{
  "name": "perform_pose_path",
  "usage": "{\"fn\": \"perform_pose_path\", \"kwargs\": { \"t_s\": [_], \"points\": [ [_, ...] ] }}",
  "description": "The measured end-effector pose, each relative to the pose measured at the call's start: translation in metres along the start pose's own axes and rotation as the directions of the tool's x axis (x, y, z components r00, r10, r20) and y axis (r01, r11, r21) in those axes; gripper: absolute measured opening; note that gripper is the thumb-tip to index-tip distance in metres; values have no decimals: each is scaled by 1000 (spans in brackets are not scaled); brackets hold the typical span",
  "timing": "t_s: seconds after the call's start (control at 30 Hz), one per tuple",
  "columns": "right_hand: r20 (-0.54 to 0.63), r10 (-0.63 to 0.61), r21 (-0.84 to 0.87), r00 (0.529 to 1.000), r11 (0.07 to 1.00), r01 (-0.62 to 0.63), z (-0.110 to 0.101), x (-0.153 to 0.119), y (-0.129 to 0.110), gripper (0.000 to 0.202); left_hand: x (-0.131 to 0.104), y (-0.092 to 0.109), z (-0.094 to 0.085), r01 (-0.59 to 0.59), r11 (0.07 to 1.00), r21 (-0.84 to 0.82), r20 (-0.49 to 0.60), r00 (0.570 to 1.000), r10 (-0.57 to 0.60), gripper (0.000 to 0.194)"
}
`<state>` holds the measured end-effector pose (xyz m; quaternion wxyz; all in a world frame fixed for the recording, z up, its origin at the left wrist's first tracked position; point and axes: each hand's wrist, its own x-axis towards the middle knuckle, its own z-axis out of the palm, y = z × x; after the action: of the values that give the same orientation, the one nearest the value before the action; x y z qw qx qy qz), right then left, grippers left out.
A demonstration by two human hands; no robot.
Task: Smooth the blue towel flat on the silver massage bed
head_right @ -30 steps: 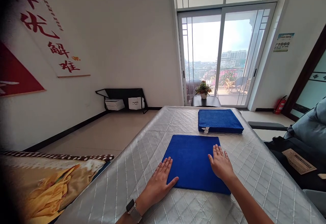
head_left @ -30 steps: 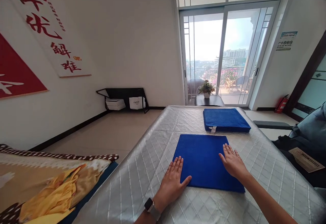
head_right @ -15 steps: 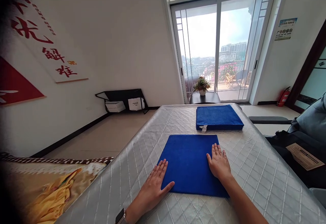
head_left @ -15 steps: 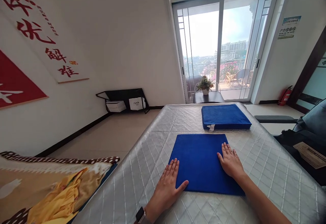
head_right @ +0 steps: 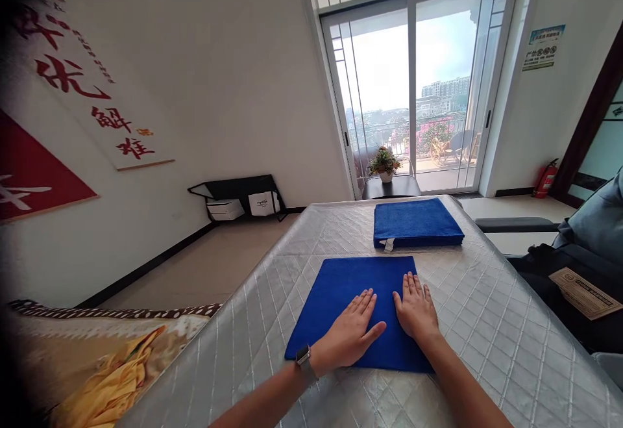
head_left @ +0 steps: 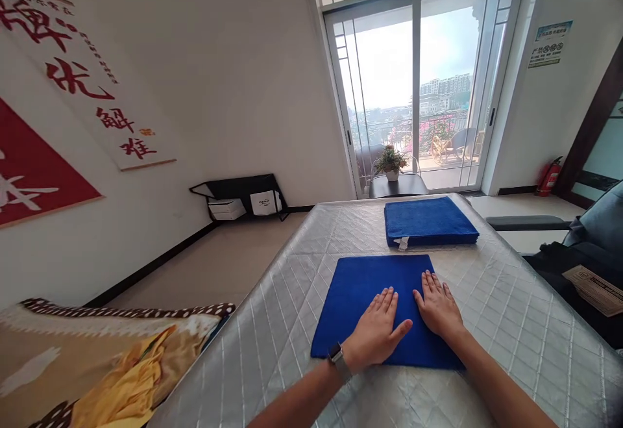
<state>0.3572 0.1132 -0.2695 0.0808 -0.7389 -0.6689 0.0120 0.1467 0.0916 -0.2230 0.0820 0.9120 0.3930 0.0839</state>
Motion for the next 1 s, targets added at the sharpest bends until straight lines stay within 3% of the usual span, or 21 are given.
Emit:
{"fn": "perform_pose_path", "kwargs": {
  "t_s": [0.13, 0.27, 0.43, 0.67, 0.77, 1.0],
  "points": [
    [14, -17, -54, 1000, 998, 18, -2, -2, 1, 68, 54, 17, 25, -51, 999, 0, -101, 994, 51, 73],
    [31, 2, -40, 1000, 999, -1, -5, -1, 1, 67, 70, 5, 36, 27, 1000, 7, -110, 994, -26, 75],
    [26, 15, 8, 1000, 1000, -15, -6, 0, 0, 69, 53, -45, 25, 205, 977, 63, -83, 976, -199, 83],
    [13, 13, 14, 1000, 1000, -13, -1, 2, 1, 69, 15, -126, 9, 416, 900, 129, -128, 907, -401, 91],
    [7, 13, 15, 1000, 1000, -13, 1, 2, 0, 70, 6, -139, 9, 452, 884, 116, -149, 888, -435, 92],
    [15, 15, -7, 1000, 1000, -15, 1, 3, -5, 73, 2, -146, 10, 459, 883, 102, -177, 881, -438, 91]
  ]
}}
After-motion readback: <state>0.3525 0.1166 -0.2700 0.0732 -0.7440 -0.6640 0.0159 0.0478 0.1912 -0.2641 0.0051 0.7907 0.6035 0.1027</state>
